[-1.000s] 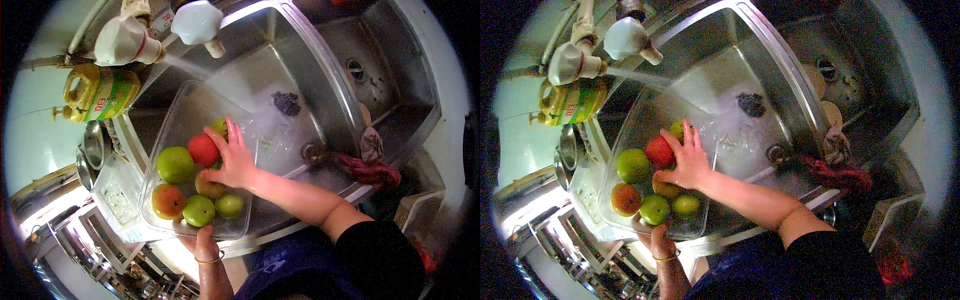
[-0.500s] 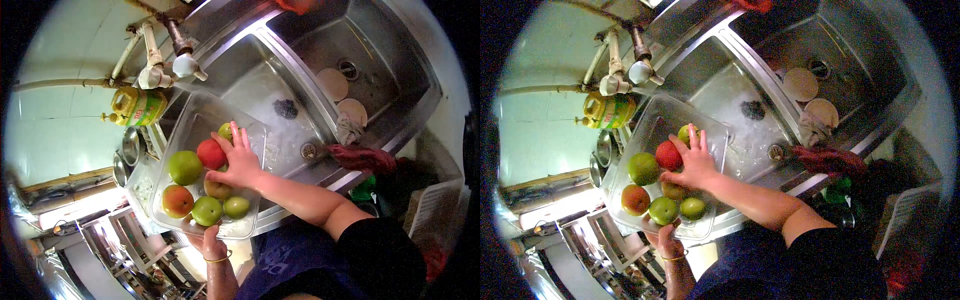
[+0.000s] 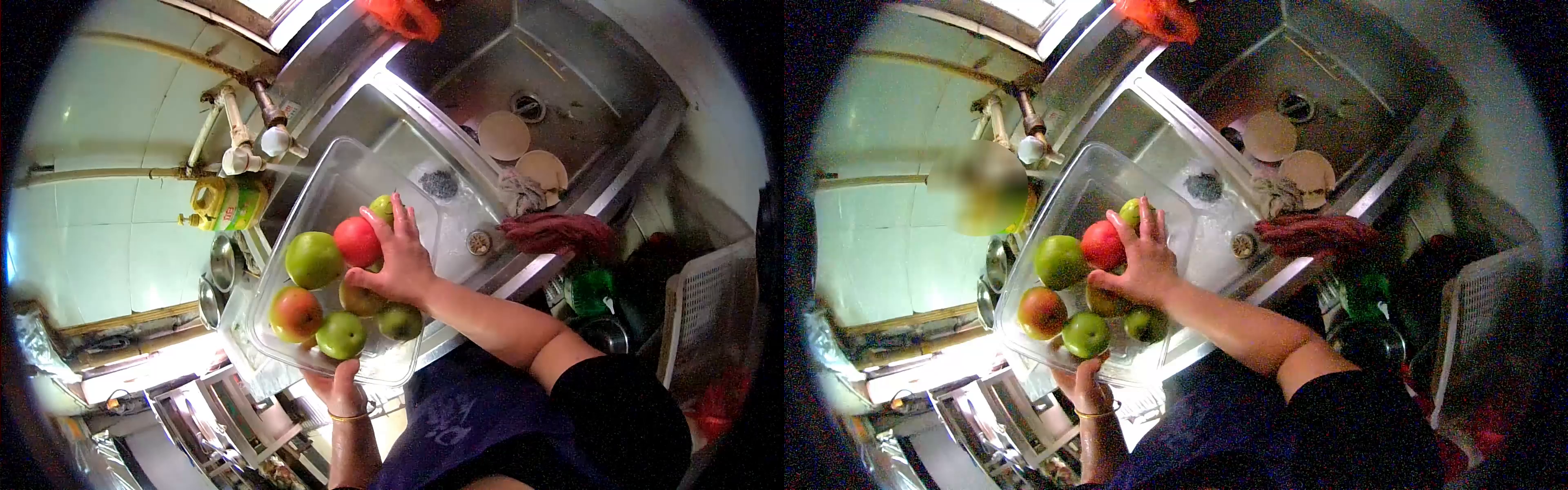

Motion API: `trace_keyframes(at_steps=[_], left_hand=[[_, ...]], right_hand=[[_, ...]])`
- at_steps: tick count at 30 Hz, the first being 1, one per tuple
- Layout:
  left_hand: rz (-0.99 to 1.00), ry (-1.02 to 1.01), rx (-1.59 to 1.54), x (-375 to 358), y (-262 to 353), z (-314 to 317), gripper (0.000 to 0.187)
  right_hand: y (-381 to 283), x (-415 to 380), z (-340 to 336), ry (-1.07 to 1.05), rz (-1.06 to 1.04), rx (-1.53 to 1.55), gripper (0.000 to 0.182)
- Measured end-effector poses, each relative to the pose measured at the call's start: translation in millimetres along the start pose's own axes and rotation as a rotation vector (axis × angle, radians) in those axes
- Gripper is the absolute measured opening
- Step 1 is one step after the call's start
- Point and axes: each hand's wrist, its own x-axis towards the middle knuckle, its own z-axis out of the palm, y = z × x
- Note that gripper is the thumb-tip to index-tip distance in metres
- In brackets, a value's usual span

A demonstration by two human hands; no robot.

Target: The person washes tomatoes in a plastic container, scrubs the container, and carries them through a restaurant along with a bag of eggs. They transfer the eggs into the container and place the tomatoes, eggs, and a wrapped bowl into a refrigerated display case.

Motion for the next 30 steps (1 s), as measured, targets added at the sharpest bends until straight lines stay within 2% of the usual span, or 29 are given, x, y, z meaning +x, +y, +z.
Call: trace_keyframes(at_steps=[4,6,13,16,21,23,27,29,30], left_hand=[[-0.061,-0.025,-0.087,1,4,-2,0.07],[-0.123,-0.114,-0.155,5,3,-8,0.065],[-0.648,-0.148,-0.69,7,-51,-57,0.058],[-0.544,-0.096,-0.641,7,-44,-79,0.06],[-0.272,0.033,-0.544,-1,-12,-84,0.067],[-0.221,-0.038,-0.613,3,-18,-88,0.068],[-0.358,-0.084,-0.732,9,-32,-118,0.064],[-0.408,-0.125,-0.779,3,-40,-132,0.063],[-0.459,-0.139,-0.828,-1,-47,-140,0.063]], right_hand=[[-7,-7,-1,0.06,0.002,-0.022,0.101],[-15,-9,-6,0.063,-0.02,-0.117,0.096],[-59,-3,-7,-0.213,-0.138,-0.613,0.081],[-72,-7,27,-0.303,-0.18,-0.642,0.084],[-104,-3,41,-0.131,-0.372,-0.476,0.088],[-117,-2,29,-0.029,-0.466,-0.523,0.088],[-112,-18,44,-0.057,-0.452,-0.663,0.086],[-101,-24,41,-0.118,-0.5,-0.435,0.081],[-97,-25,27,-0.05,-0.537,-0.252,0.076]])
